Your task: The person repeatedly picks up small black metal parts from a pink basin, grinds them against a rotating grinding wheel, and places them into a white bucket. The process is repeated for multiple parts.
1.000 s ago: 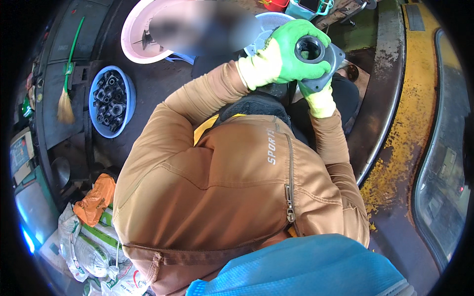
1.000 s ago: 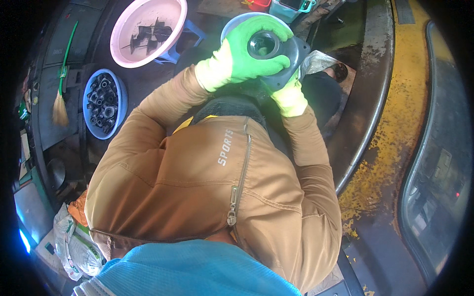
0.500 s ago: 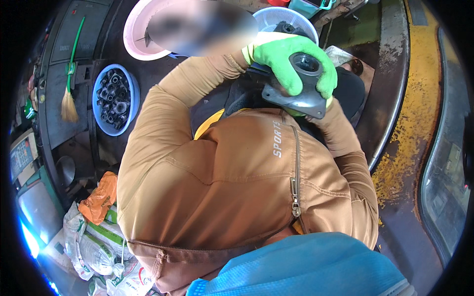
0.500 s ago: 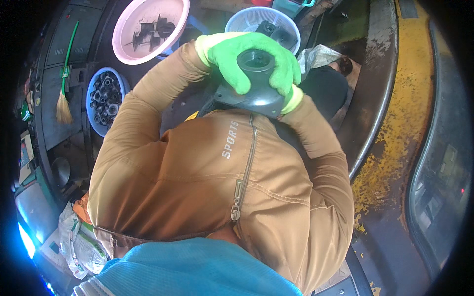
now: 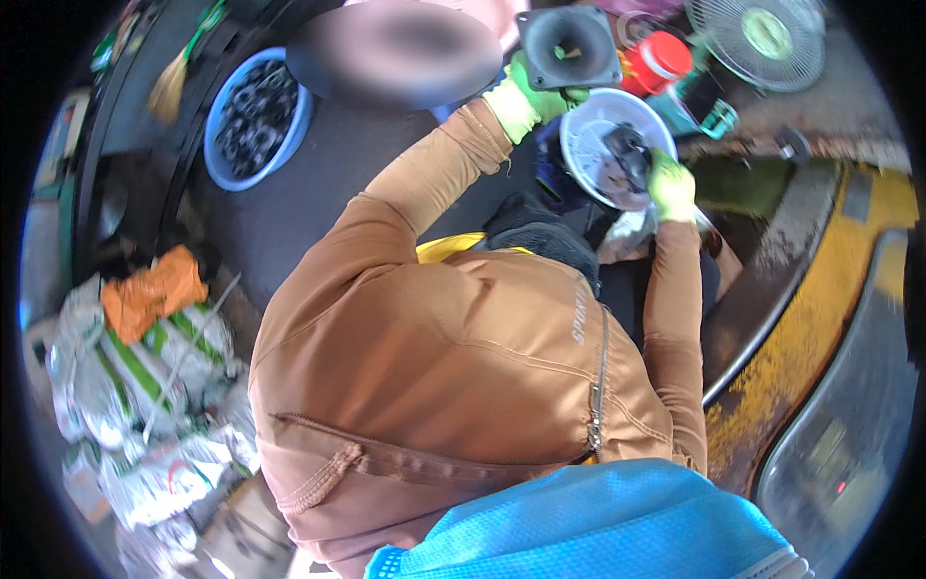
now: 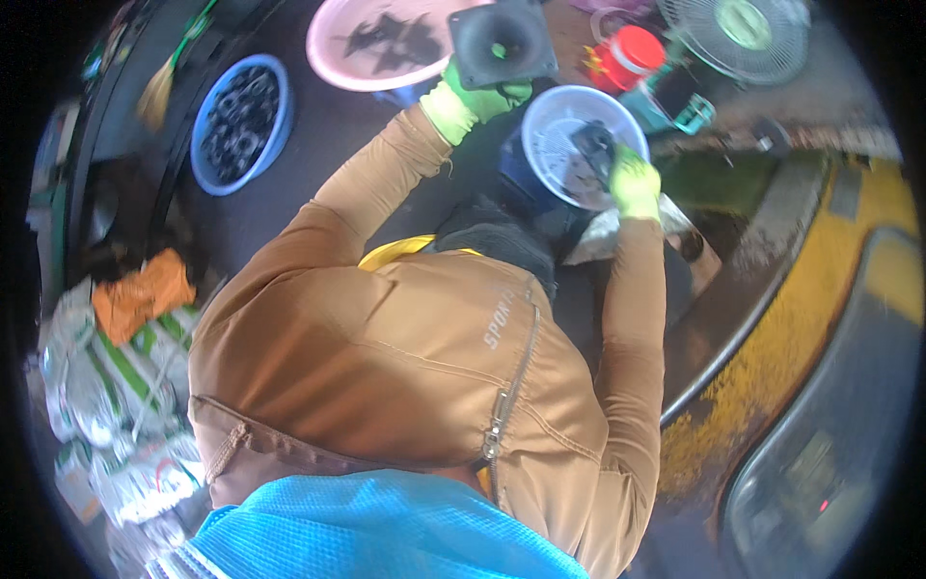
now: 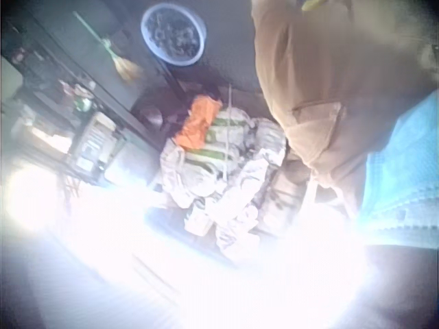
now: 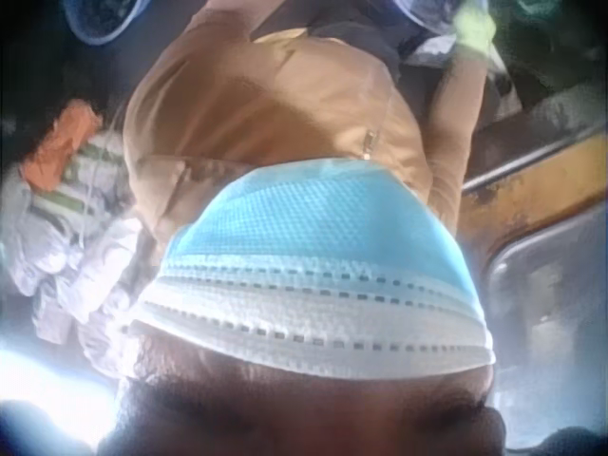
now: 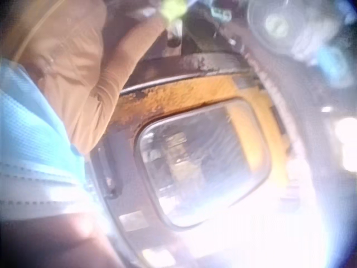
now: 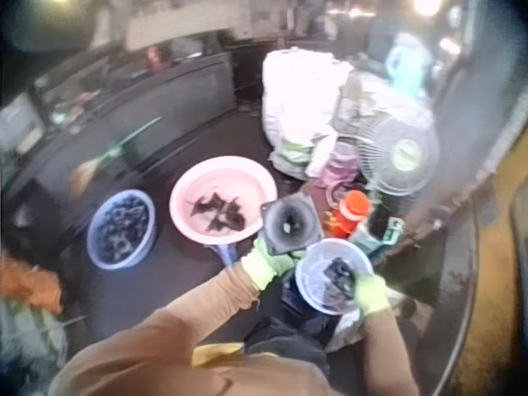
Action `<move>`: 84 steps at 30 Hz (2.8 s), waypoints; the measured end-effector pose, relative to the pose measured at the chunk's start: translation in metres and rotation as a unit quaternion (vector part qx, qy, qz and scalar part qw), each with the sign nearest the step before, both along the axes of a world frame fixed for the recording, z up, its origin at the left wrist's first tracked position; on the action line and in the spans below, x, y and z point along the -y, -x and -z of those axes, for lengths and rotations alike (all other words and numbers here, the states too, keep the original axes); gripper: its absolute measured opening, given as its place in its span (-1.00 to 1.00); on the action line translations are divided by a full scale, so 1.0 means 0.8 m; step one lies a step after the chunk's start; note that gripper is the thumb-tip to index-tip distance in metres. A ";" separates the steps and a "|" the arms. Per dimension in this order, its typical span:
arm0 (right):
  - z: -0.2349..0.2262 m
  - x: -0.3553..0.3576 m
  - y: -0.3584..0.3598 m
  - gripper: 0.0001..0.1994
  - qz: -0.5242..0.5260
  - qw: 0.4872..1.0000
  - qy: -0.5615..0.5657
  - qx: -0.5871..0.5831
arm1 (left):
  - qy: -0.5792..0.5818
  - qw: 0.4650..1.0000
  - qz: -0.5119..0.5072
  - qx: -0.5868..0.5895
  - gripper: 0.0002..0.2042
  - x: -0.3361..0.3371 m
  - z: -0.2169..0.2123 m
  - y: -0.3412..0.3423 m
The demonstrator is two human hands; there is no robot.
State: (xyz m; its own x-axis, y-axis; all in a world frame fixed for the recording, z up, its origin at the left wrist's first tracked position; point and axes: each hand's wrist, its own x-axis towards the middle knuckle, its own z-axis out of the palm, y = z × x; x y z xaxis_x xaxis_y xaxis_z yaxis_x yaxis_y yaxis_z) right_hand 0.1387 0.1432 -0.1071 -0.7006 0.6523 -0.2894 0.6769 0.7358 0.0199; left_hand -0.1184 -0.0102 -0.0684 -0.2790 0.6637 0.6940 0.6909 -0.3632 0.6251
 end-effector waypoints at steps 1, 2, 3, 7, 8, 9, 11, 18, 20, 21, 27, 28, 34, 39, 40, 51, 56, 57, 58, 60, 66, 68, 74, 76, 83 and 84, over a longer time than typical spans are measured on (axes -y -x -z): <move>0.013 0.008 0.005 -0.54 0.060 0.992 0.083 -0.075 | -0.002 0.999 -0.046 -0.011 -0.63 0.017 0.021 0.007; 0.016 0.012 0.006 -0.50 0.057 0.974 0.176 -0.130 | 0.013 0.996 -0.088 -0.016 -0.62 0.042 0.041 0.022; 0.020 0.022 0.004 -0.47 0.049 0.973 0.149 -0.171 | 0.164 0.979 -0.107 0.065 -0.59 0.074 0.062 0.039; -0.004 0.040 -0.011 -0.50 0.013 0.979 0.157 -0.133 | 0.325 0.894 -0.294 0.093 -0.58 0.227 0.150 0.079; -0.011 0.039 -0.015 -0.49 0.013 0.980 0.166 -0.112 | 0.405 0.847 -0.318 0.132 -0.60 0.268 0.168 0.091; -0.013 0.040 -0.017 -0.47 0.020 0.984 0.147 -0.095 | 0.474 0.793 -0.365 0.112 -0.64 0.302 0.181 0.109; -0.011 0.034 -0.023 -0.43 0.033 0.984 0.161 -0.067 | 0.599 0.665 -0.446 0.022 -0.68 0.352 0.192 0.159; 0.035 -0.014 -0.053 -0.23 0.066 0.979 0.171 -0.086 | -0.075 0.666 -0.308 0.675 -0.73 0.348 0.055 0.277; 0.040 -0.014 -0.058 -0.23 0.098 0.970 0.186 -0.118 | 0.059 0.765 -0.094 0.634 -0.73 0.291 -0.008 0.233; 0.037 -0.011 -0.059 -0.25 0.097 0.968 0.195 -0.124 | 0.084 0.819 -0.012 0.567 -0.68 0.251 -0.032 0.194; -0.023 0.039 -0.056 -0.52 0.124 0.964 0.195 -0.133 | 0.150 0.753 0.640 -0.017 -0.58 0.109 -0.149 -0.060; -0.034 0.045 -0.056 -0.54 0.119 0.962 0.197 -0.147 | 0.088 0.724 0.683 -0.045 -0.56 0.102 -0.157 -0.094; -0.056 0.057 -0.068 -0.56 0.140 0.961 0.166 -0.168 | -0.005 0.781 0.619 -0.086 -0.67 0.057 -0.176 -0.143; -0.057 0.046 -0.092 -0.63 0.131 0.952 0.085 -0.265 | 0.053 0.752 0.453 0.476 -0.81 -0.032 -0.133 -0.080; -0.059 0.041 -0.098 -0.63 0.173 0.942 0.107 -0.268 | 0.056 0.687 0.380 0.617 -0.81 -0.053 -0.110 -0.068; -0.017 -0.012 -0.116 -0.43 0.281 0.924 0.056 -0.254 | 0.333 0.913 0.113 -0.207 -0.48 -0.167 0.167 -0.183; -0.021 -0.012 -0.118 -0.46 0.296 0.895 0.065 -0.327 | 0.452 0.811 0.145 -0.341 -0.72 -0.213 0.178 -0.207; -0.026 -0.012 -0.119 -0.47 0.306 0.886 0.044 -0.345 | 0.445 0.844 0.162 -0.251 -0.75 -0.207 0.168 -0.201; -0.032 -0.013 -0.119 -0.43 0.326 0.878 0.036 -0.348 | 0.414 0.882 0.162 -0.158 -0.77 -0.195 0.155 -0.193; -0.044 -0.012 -0.118 -0.36 0.363 0.860 0.025 -0.358 | 0.257 0.950 0.130 -0.118 -0.78 -0.163 0.119 -0.176; -0.071 0.028 -0.076 -0.62 0.364 0.498 0.497 -0.610 | -0.092 0.968 0.175 -0.157 -0.76 -0.087 0.004 -0.132; -0.071 0.042 -0.057 -0.64 0.368 0.449 0.516 -0.630 | -0.100 0.949 0.220 -0.204 -0.77 -0.064 -0.021 -0.136; -0.071 0.061 -0.048 -0.60 0.245 0.412 0.520 -0.707 | 0.160 0.975 0.113 0.107 -0.05 -0.033 -0.051 -0.142; -0.071 0.067 -0.044 -0.61 0.200 0.430 0.538 -0.696 | 0.068 0.983 0.149 -0.080 -0.19 -0.048 -0.051 -0.142; -0.071 0.074 -0.040 -0.61 0.301 0.634 0.426 -0.572 | 0.083 0.954 0.183 0.224 -0.51 -0.058 -0.054 -0.156; -0.068 0.077 -0.041 -0.62 0.324 0.716 0.367 -0.498 | 0.094 0.944 0.190 0.253 -0.52 -0.056 -0.055 -0.160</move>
